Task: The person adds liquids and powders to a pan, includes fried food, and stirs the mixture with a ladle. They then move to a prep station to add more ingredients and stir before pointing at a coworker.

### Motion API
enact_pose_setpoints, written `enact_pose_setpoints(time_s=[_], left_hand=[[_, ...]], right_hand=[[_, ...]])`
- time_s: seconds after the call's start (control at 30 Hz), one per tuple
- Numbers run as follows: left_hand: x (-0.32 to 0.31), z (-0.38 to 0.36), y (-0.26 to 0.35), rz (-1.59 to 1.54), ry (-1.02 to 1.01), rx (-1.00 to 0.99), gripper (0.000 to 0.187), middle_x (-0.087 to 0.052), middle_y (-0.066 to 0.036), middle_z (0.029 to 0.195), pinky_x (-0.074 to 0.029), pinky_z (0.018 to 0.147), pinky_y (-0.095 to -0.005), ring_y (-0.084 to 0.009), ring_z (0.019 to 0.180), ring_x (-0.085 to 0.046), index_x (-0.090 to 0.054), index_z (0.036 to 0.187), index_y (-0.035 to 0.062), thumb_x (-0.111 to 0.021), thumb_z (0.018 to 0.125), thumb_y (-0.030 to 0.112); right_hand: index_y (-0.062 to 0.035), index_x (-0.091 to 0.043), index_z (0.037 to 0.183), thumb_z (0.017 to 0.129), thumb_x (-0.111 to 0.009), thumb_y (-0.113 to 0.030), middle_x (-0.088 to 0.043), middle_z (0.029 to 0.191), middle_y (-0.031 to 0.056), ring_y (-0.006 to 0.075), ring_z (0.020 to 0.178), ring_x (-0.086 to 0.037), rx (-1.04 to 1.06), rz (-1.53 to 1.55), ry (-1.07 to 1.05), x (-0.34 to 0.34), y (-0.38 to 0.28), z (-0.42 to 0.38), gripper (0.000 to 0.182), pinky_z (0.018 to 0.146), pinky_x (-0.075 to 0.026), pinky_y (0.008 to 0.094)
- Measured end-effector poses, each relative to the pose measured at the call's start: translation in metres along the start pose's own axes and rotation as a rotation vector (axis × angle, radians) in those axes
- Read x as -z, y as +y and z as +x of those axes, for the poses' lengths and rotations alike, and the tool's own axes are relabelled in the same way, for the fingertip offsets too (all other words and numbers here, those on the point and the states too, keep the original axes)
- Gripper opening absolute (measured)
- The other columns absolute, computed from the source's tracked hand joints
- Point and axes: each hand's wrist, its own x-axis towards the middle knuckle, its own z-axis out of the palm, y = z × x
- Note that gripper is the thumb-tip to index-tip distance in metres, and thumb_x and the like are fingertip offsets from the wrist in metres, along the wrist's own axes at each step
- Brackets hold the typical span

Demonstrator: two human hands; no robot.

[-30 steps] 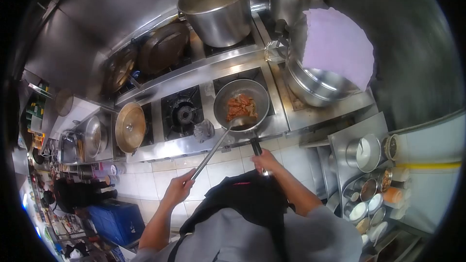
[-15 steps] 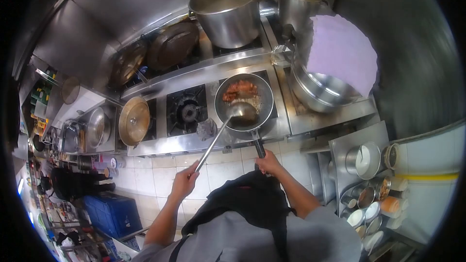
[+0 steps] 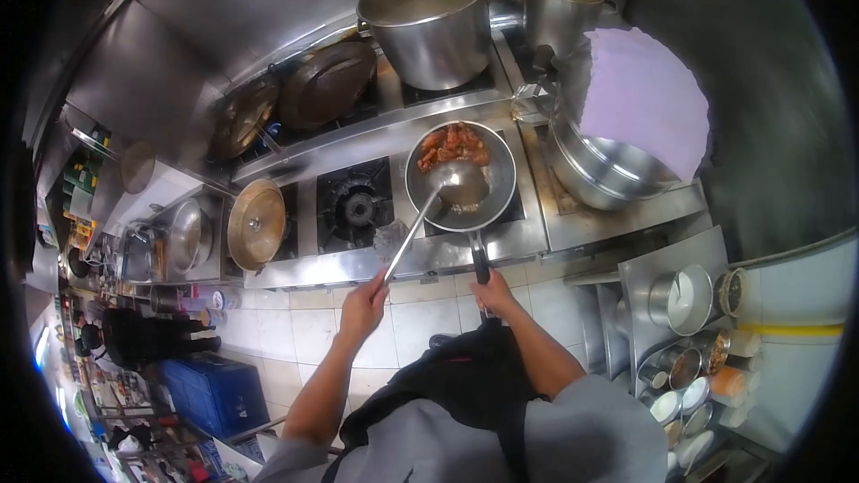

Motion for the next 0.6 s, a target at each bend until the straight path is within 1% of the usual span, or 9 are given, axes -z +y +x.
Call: enact_pose_setpoints(time_s=[0.2, 0.27, 0.3, 0.33, 0.4, 0.43, 0.47, 0.53, 0.6], left_hand=[[-0.025, -0.053, -0.020, -0.137, -0.102, 0.124, 0.040, -0.065, -0.019, 0.080, -0.050, 0.064, -0.0443, -0.0367, 0.070, -0.063, -0.062, 0.131, 0.0148, -0.064, 0.091, 0.016], [-0.036, -0.057, -0.022, -0.167, -0.097, 0.141, 0.041, -0.067, -0.020, 0.086, -0.052, 0.067, -0.0423, -0.0353, 0.074, -0.066, -0.062, 0.131, 0.0134, -0.064, 0.091, 0.013], [-0.043, -0.056, -0.024, -0.198, -0.085, 0.141, 0.040, -0.068, -0.020, 0.090, -0.052, 0.068, -0.0416, -0.0353, 0.076, -0.066, -0.061, 0.131, 0.0124, -0.064, 0.091, 0.013], [-0.049, -0.055, -0.025, -0.229, -0.073, 0.143, 0.040, -0.069, -0.021, 0.094, -0.053, 0.070, -0.0409, -0.0354, 0.078, -0.067, -0.061, 0.131, 0.0114, -0.064, 0.091, 0.012], [-0.050, -0.048, -0.023, -0.236, -0.117, 0.163, 0.042, -0.069, -0.022, 0.101, -0.054, 0.072, -0.0399, -0.0362, 0.082, -0.068, -0.059, 0.132, 0.0097, -0.064, 0.091, 0.012], [-0.053, -0.045, -0.022, -0.235, -0.131, 0.188, 0.042, -0.069, -0.022, 0.101, -0.054, 0.072, -0.0396, -0.0361, 0.083, -0.068, -0.058, 0.133, 0.0098, -0.063, 0.091, 0.012], [-0.054, -0.042, -0.021, -0.234, -0.147, 0.212, 0.043, -0.069, -0.023, 0.101, -0.054, 0.073, -0.0394, -0.0360, 0.083, -0.068, -0.058, 0.134, 0.0098, -0.063, 0.092, 0.012], [-0.059, -0.037, -0.024, -0.262, -0.193, 0.244, 0.044, -0.068, -0.024, 0.106, -0.054, 0.076, -0.0394, -0.0371, 0.088, -0.068, -0.055, 0.136, 0.0071, -0.062, 0.093, 0.012], [-0.069, -0.037, -0.033, -0.349, -0.118, 0.134, 0.044, -0.066, -0.026, 0.112, -0.054, 0.081, -0.0397, -0.0385, 0.095, -0.068, -0.053, 0.137, 0.0037, -0.060, 0.094, 0.010]], right_hand=[[-0.0071, -0.048, 0.090, 0.087, -0.066, -0.007, -0.049, 0.059, 0.0022, 0.0111, 0.041, -0.048, -0.093, 0.039, 0.032, 0.002, 0.018, 0.018, 0.019, 0.037, -0.041, 0.0290], [-0.0075, -0.048, 0.089, 0.091, -0.065, -0.019, -0.051, 0.061, 0.0031, 0.0119, 0.040, -0.045, -0.134, 0.219, 0.024, -0.003, 0.015, 0.020, 0.021, 0.036, -0.039, 0.0291], [-0.0073, -0.051, 0.094, 0.096, -0.059, -0.031, -0.056, 0.067, 0.0056, 0.0155, 0.049, -0.052, -0.195, 0.435, -0.114, 0.007, 0.026, 0.026, 0.025, 0.046, -0.044, 0.0290], [-0.0073, -0.051, 0.094, 0.096, -0.059, -0.031, -0.056, 0.067, 0.0056, 0.0155, 0.049, -0.052, -0.207, 0.446, -0.110, 0.003, 0.025, 0.027, 0.025, 0.046, -0.044, 0.0290], [-0.0083, -0.056, 0.101, 0.098, -0.054, -0.034, -0.059, 0.071, 0.0065, 0.0199, 0.062, -0.058, -0.298, 1.185, -0.018, -0.007, 0.019, 0.023, 0.026, 0.061, -0.050, 0.0318], [-0.0077, -0.054, 0.115, 0.097, -0.054, -0.035, -0.062, 0.093, 0.0134, 0.0251, 0.081, -0.060, -0.232, 1.345, -0.170, -0.002, 0.066, 0.038, 0.032, 0.077, -0.052, 0.0389], [-0.0071, -0.051, 0.117, 0.096, -0.055, -0.034, -0.058, 0.101, 0.0148, 0.0280, 0.086, -0.059, -0.273, 1.344, -0.102, -0.008, 0.102, 0.054, 0.034, 0.080, -0.052, 0.0410], [-0.0059, -0.047, 0.121, 0.095, -0.056, -0.034, -0.050, 0.116, 0.0177, 0.0338, 0.095, -0.057, -0.465, 1.162, 0.206, -0.043, 0.156, 0.089, 0.039, 0.084, -0.052, 0.0451], [-0.0047, -0.042, 0.125, 0.094, -0.057, -0.034, -0.042, 0.132, 0.0205, 0.0395, 0.105, -0.055, -0.542, 1.151, 0.322, -0.088, 0.181, 0.126, 0.045, 0.089, -0.052, 0.0493]])
